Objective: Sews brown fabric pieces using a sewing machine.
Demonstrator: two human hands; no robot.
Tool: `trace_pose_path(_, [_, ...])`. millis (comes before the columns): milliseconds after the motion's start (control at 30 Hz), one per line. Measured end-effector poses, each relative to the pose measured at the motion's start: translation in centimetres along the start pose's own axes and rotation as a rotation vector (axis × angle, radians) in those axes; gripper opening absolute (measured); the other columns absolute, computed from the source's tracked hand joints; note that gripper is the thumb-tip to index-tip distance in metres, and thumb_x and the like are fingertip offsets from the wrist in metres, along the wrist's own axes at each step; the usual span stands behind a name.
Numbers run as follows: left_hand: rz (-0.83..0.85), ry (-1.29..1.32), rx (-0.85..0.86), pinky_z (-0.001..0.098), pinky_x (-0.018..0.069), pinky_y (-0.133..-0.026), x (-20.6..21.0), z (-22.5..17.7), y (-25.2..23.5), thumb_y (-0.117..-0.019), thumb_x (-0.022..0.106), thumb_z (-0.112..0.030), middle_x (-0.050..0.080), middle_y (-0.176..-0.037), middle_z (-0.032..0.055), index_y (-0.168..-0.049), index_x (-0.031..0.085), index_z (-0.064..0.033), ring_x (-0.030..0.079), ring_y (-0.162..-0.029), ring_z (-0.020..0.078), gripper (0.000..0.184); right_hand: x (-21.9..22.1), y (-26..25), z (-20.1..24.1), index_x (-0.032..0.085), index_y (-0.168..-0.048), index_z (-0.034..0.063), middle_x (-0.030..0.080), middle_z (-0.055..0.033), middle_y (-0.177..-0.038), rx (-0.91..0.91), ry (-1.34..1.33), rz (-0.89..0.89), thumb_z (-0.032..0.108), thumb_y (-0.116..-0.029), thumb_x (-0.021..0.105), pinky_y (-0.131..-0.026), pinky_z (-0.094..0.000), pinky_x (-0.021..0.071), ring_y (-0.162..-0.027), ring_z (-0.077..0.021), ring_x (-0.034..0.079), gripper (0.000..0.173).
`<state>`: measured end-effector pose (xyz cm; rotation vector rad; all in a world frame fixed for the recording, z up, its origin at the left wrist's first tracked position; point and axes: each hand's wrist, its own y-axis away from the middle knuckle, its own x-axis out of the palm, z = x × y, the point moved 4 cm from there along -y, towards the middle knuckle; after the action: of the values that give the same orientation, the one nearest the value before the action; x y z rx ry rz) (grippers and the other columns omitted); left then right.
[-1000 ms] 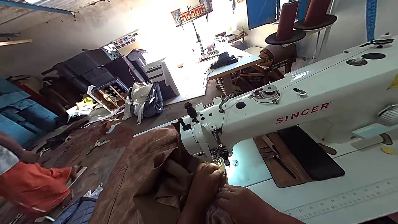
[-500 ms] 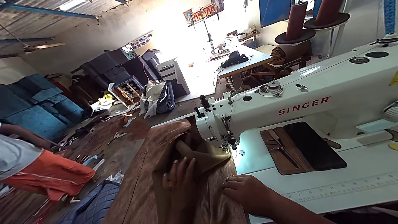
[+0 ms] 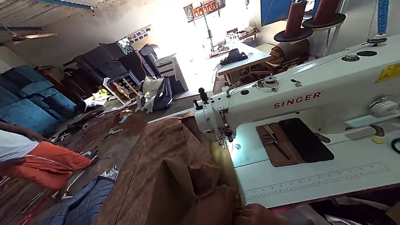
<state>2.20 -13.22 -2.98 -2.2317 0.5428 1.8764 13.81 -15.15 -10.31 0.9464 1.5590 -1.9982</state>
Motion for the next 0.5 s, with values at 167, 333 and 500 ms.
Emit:
trace_pose_path(167, [0.194,-0.020,-0.028,0.0574,0.0561,-0.087,2.0,0.3,-0.7,-0.1077,0.047,-0.022,0.071,-0.117,0.0172,-0.123,0.071,-0.0062,0.069,-0.109,0.0377,0.033,0.1,0.3,-0.1,0.069,-0.086,0.0049,0.069,-0.0108,-0.074,0.035,-0.031,0.017,-0.004,-0.0909,0.059,-0.060,-0.0356,0.0569,-0.068,-0.0248,0.071,0.014])
trace_pose_path(333, [0.183,-0.046,-0.017,0.0565,0.0565,-0.086,2.3,0.5,-0.8,-0.1076,0.047,-0.023,0.071,-0.115,0.0167,-0.122,0.072,-0.0080,0.070,-0.107,0.0367,0.032,0.3,0.2,-0.2,0.069,-0.086,0.0053,0.071,-0.0103,-0.076,0.046,-0.028,0.010,-0.004,-0.0910,0.059,-0.061,-0.0354,0.0575,-0.070,-0.0243,0.071,0.015])
trace_pose_path(500, [-0.072,0.141,0.239,0.0536,0.0498,-0.105,3.6,2.2,-0.8,-0.1015,0.058,-0.017,0.069,-0.131,0.0129,-0.099,0.075,-0.0014,0.058,-0.134,0.0351,0.024,0.2,0.1,-0.3,0.070,-0.089,0.0044,0.072,-0.0118,-0.080,0.045,-0.065,0.033,-0.004,-0.0920,0.058,-0.067,-0.0353,0.0592,-0.076,-0.0253,0.074,0.015])
